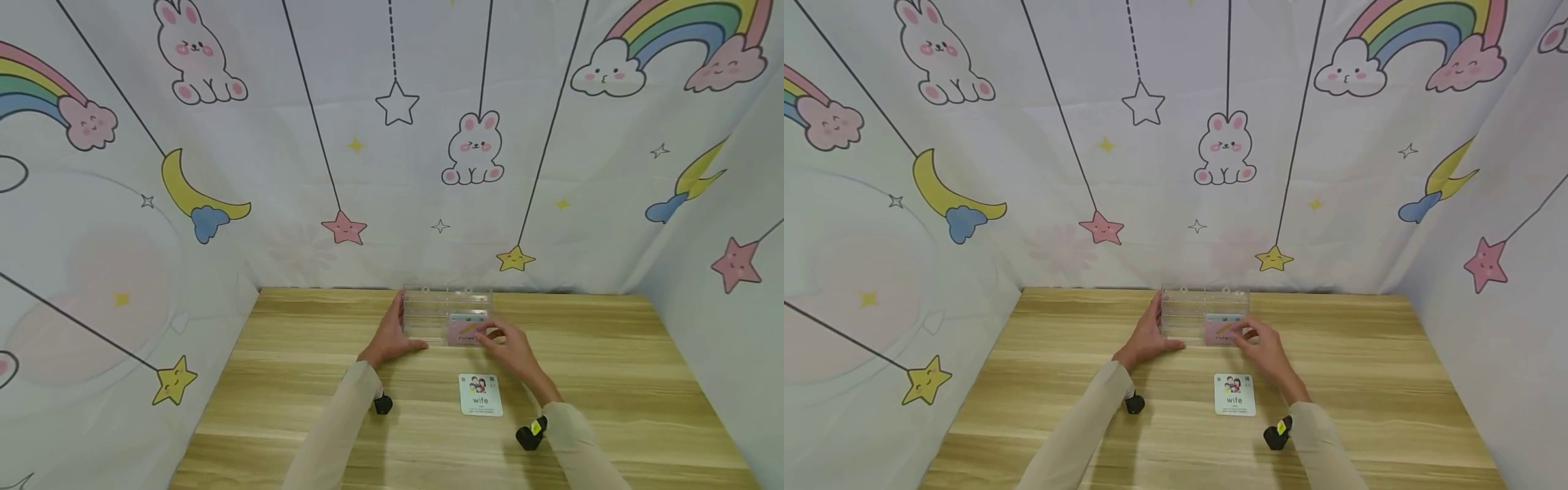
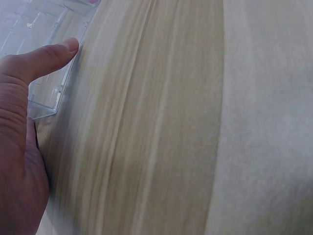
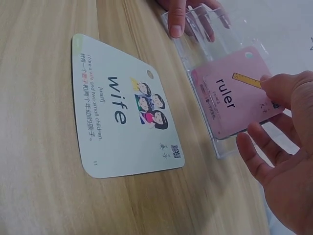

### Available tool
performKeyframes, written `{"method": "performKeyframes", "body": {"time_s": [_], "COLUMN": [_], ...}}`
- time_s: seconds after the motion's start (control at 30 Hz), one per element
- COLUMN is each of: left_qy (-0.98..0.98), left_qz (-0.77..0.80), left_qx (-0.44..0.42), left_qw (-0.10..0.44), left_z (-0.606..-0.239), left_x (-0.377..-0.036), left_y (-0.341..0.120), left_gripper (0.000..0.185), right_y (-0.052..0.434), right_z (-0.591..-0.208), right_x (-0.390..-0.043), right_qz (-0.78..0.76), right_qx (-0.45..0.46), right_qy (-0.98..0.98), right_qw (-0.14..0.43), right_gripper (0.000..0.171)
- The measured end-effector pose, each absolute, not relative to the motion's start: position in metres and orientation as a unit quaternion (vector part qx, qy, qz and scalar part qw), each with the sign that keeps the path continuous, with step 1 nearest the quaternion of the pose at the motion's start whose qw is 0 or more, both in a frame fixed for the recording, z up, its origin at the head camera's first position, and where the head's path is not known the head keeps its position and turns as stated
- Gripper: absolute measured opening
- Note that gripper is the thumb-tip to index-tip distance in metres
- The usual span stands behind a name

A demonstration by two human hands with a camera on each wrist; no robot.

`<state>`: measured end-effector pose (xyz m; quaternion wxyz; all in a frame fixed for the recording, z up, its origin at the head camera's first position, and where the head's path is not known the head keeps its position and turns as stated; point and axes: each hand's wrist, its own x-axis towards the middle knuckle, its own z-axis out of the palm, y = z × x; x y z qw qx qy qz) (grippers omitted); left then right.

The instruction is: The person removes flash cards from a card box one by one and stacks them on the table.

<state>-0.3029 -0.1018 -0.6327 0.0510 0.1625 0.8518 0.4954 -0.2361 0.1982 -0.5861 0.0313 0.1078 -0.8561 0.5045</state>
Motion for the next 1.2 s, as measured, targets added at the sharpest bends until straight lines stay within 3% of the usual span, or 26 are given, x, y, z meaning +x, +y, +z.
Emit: {"method": "performKeyframes", "body": {"time_s": [0.53, 1.2], "left_qy": [0.851, 0.849], "left_qz": [0.498, 0.500], "left_qx": [0.156, 0.165], "left_qw": [0.056, 0.050], "left_z": [-0.630, -0.630], "left_x": [-0.301, -0.302], "left_y": [-0.101, -0.102], "left_gripper": [0.138, 0.138], "right_y": [0.197, 0.210], "right_z": [-0.573, -0.566], "right_x": [-0.241, -0.219], "right_qz": [0.494, 0.527], "right_qx": [0.085, 0.077], "right_qy": [-0.864, -0.847], "right_qw": [0.056, -0.006], "right_gripper": [0.032, 0.042]}}
